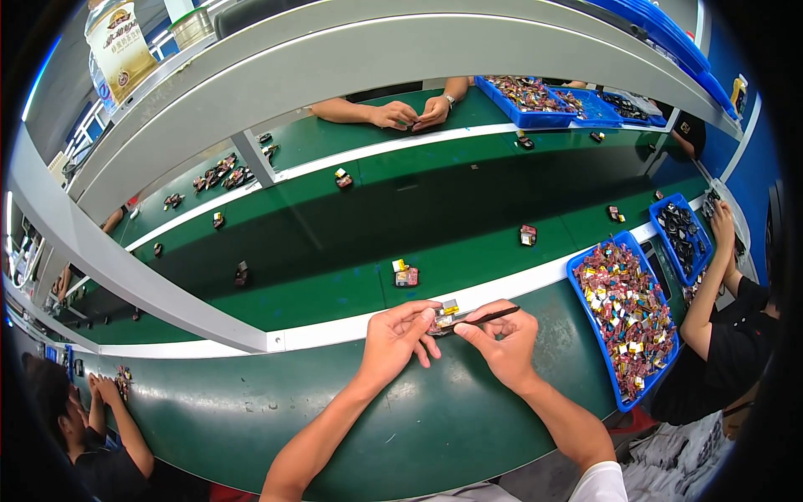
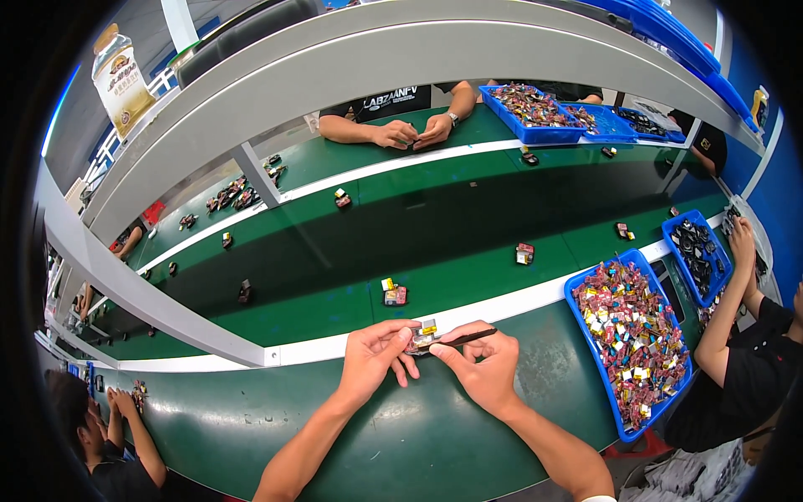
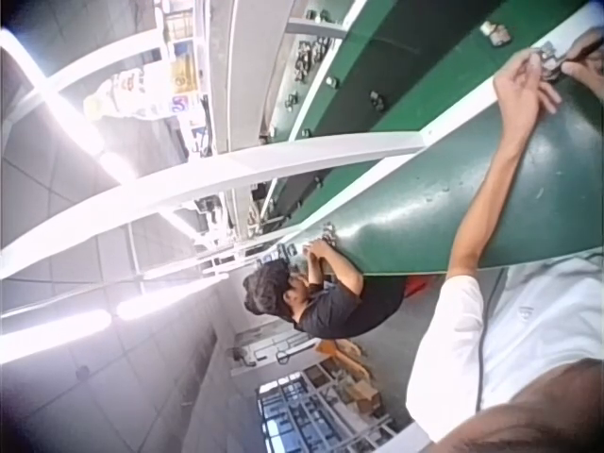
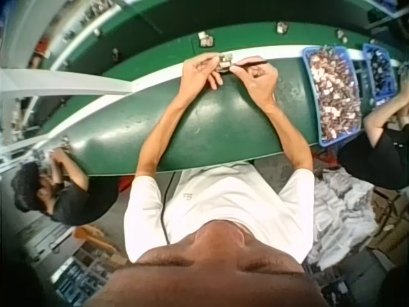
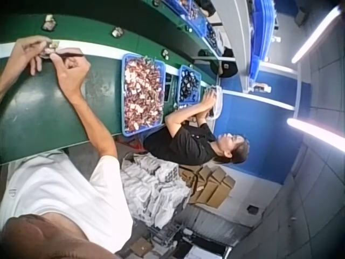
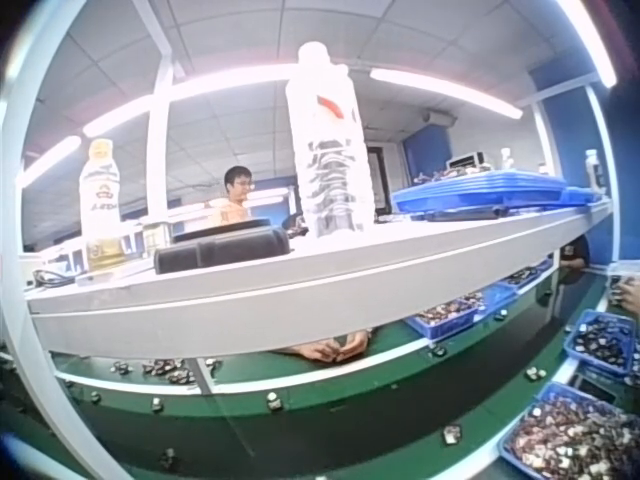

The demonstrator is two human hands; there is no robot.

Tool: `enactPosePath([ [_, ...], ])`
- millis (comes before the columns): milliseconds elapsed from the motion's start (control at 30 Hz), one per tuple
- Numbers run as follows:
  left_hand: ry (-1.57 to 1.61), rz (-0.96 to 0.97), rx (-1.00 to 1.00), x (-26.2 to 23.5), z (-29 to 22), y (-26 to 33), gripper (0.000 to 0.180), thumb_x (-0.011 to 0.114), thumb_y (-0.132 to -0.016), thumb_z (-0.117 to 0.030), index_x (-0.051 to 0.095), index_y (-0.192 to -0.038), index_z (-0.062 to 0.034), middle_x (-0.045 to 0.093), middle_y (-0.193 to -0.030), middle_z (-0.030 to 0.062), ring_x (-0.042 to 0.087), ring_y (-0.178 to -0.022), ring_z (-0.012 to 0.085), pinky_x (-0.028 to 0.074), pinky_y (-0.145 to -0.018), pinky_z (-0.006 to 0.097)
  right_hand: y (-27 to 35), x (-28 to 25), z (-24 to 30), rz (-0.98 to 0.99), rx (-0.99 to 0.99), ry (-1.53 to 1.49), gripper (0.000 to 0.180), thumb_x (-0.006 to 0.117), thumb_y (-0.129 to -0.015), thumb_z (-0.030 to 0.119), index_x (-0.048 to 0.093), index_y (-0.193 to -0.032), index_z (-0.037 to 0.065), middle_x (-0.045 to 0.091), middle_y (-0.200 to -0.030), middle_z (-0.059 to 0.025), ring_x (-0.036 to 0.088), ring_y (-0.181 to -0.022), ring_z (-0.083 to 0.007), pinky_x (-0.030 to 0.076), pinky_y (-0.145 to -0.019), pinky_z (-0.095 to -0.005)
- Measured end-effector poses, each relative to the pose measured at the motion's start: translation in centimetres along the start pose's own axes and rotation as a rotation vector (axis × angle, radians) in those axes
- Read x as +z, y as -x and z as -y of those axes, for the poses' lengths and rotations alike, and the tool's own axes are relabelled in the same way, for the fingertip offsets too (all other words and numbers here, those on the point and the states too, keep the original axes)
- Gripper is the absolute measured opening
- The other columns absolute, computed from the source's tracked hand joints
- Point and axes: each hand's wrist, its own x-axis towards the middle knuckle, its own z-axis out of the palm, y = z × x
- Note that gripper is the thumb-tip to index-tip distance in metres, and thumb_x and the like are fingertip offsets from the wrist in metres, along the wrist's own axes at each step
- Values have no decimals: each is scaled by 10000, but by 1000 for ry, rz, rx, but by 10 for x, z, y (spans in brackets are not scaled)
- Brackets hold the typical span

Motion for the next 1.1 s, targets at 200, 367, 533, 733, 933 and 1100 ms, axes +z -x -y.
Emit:
enactPosePath([
  [200,-2,-9,10,2,1,1,289,576,-1030,-144,638,-1232,54,689,-936,148,694,-640,182,545,-471,254,0,0,0,-6,10,0,126,786,-814,-55,703,-901,-15,701,-813,-15,423,-519,31,293,-461,-156],
  [367,-12,-3,15,2,2,1,288,582,-1027,-139,637,-1235,51,688,-936,148,690,-638,179,546,-471,254,0,-2,-2,-2,12,6,129,788,-813,-54,704,-902,-15,705,-816,-18,425,-523,30,297,-463,-156],
  [533,-4,-2,16,2,2,0,283,583,-1025,-135,640,-1229,53,687,-922,144,686,-631,175,544,-466,254,0,-1,0,1,16,-4,129,789,-813,-54,706,-904,-16,706,-826,-20,424,-527,31,298,-464,-156],
  [733,-12,-1,30,4,2,0,281,582,-1024,-128,639,-1225,60,684,-900,135,681,-621,168,542,-465,253,0,-3,-2,3,8,3,133,794,-811,-49,706,-905,-15,698,-816,-17,421,-527,32,294,-465,-155],
  [933,-62,9,22,4,2,0,270,588,-1018,-116,642,-1214,62,691,-843,121,678,-614,159,537,-469,251,-3,-7,-3,48,16,16,144,795,-808,-48,697,-910,-21,685,-793,-12,414,-518,31,287,-459,-157],
  [1100,-45,-18,28,5,1,-1,276,597,-1012,-113,640,-1220,62,697,-829,124,677,-608,156,531,-455,252,-3,-7,-4,18,-12,24,155,795,-805,-51,694,-919,-25,687,-796,-15,413,-509,30,284,-454,-160],
])
